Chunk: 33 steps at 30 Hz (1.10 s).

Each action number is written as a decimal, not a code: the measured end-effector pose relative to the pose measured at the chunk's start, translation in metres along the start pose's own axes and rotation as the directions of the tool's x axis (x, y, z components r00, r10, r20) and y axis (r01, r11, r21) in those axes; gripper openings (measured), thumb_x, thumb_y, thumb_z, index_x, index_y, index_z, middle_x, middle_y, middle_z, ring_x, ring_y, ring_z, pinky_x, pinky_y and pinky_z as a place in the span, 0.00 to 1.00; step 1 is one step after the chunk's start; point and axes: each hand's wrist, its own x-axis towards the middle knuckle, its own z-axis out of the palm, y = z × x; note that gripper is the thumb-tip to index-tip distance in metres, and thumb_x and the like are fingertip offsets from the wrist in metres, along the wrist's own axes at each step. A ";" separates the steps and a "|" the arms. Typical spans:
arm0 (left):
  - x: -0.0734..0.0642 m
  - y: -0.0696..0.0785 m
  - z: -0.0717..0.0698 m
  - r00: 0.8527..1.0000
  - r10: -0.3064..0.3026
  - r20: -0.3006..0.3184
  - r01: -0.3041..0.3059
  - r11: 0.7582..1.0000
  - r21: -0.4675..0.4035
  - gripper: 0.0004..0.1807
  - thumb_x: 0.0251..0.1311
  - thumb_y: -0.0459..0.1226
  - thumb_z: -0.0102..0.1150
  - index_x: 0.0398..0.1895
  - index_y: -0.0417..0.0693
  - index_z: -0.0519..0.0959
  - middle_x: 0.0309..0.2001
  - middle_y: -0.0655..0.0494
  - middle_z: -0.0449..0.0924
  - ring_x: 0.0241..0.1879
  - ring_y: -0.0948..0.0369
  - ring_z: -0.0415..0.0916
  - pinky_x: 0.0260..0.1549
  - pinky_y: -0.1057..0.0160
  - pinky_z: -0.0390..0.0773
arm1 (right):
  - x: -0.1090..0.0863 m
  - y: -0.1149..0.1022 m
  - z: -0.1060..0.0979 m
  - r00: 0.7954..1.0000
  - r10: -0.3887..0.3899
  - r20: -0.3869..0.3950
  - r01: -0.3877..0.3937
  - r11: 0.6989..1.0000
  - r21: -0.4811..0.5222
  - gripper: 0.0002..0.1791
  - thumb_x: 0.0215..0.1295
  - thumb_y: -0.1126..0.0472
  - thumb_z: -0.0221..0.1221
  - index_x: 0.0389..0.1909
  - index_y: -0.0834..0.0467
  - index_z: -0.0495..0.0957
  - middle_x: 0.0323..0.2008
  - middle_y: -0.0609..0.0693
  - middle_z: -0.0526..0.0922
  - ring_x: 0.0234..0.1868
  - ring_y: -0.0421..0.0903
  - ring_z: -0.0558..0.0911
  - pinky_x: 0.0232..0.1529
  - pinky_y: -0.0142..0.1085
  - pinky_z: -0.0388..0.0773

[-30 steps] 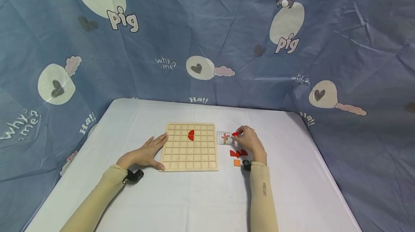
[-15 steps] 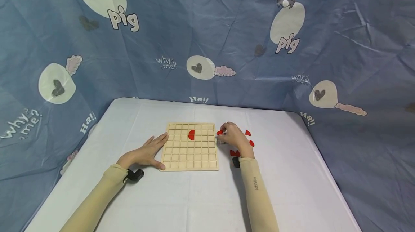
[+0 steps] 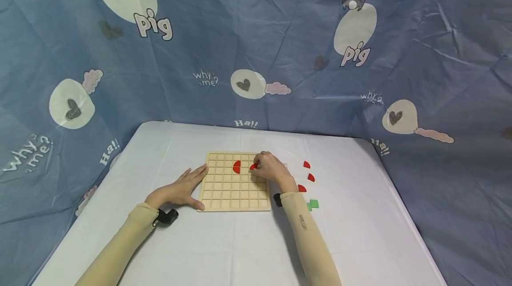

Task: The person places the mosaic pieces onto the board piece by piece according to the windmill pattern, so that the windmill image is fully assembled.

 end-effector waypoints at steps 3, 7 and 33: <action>0.000 0.000 0.000 1.000 0.002 0.001 -0.002 1.000 -0.002 0.73 0.37 0.67 0.69 0.76 0.37 0.39 0.78 0.43 0.33 0.77 0.47 0.34 0.74 0.43 0.31 | 0.004 -0.005 0.002 0.999 -0.016 0.029 0.017 1.000 -0.012 0.12 0.56 0.55 0.68 0.39 0.55 0.81 0.37 0.46 0.80 0.36 0.41 0.77 0.39 0.34 0.78; 0.000 -0.001 0.001 1.000 0.004 0.003 -0.004 1.000 0.006 0.73 0.36 0.67 0.68 0.76 0.37 0.39 0.78 0.43 0.33 0.77 0.47 0.34 0.74 0.43 0.32 | 0.008 -0.010 0.006 0.998 -0.035 0.051 0.036 0.999 -0.025 0.10 0.57 0.57 0.67 0.39 0.54 0.82 0.39 0.45 0.81 0.38 0.41 0.77 0.41 0.34 0.79; 0.001 -0.001 0.000 1.000 -0.001 -0.004 0.001 1.000 0.005 0.74 0.35 0.67 0.68 0.76 0.36 0.40 0.78 0.42 0.34 0.77 0.47 0.35 0.74 0.43 0.32 | 0.013 -0.021 0.015 0.995 -0.042 0.094 0.043 0.999 -0.011 0.06 0.61 0.63 0.64 0.38 0.53 0.84 0.41 0.47 0.82 0.43 0.44 0.80 0.45 0.35 0.81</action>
